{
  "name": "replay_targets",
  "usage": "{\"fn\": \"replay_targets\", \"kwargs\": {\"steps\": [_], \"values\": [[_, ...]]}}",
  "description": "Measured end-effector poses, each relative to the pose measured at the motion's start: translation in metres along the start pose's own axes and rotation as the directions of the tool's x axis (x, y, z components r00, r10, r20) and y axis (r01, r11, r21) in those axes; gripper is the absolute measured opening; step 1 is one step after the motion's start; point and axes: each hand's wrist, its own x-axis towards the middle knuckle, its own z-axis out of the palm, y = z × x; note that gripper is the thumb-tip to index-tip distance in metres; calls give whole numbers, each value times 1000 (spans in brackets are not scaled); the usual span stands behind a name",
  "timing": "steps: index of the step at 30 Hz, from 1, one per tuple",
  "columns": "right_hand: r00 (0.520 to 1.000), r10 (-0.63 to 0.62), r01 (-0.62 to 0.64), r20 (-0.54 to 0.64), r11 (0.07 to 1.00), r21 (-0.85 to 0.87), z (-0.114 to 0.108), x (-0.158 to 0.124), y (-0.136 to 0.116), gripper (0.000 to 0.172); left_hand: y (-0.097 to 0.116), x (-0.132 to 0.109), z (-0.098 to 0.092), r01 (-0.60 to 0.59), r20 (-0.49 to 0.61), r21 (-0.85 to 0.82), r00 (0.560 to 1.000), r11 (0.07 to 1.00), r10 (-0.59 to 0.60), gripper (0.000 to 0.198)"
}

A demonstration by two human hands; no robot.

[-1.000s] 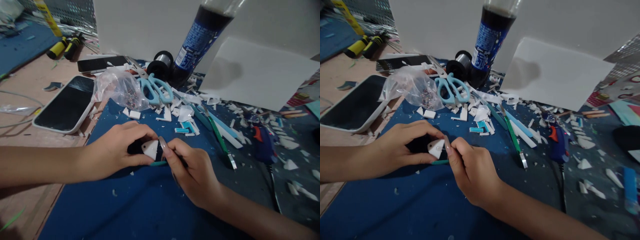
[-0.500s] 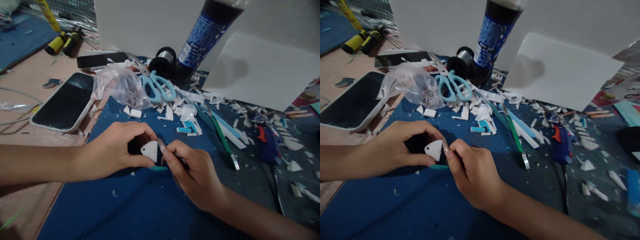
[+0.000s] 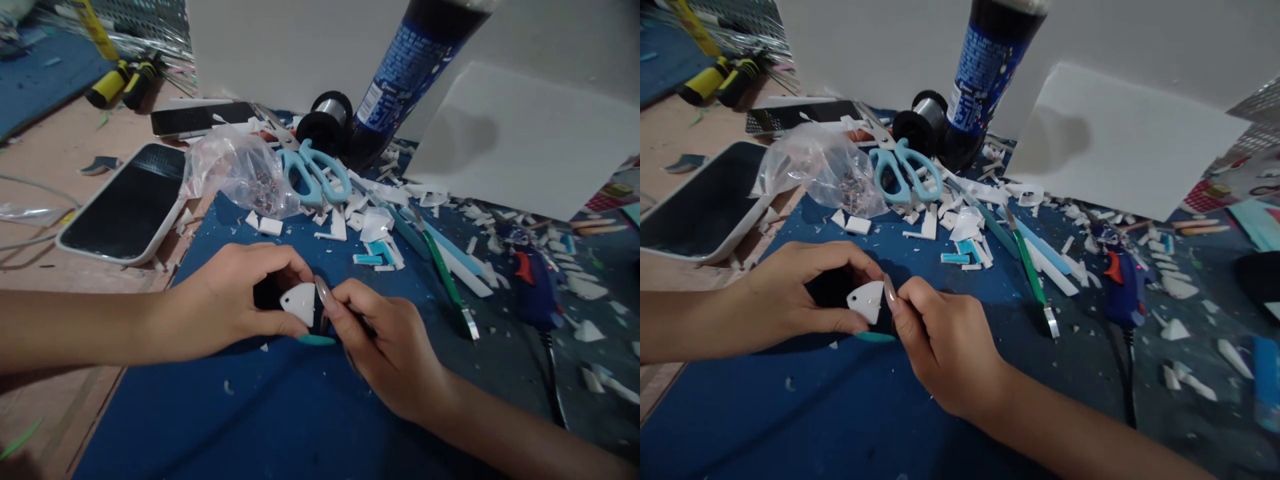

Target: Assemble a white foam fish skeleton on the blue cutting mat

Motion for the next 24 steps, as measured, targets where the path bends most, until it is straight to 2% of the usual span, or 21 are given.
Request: {"fn": "replay_targets", "kwargs": {"steps": [24], "values": [[1000,-24,24,6,999,-47,-1,-1,1,27,-1,0,1,-6,-9,14,1000,1000,6,28]]}}
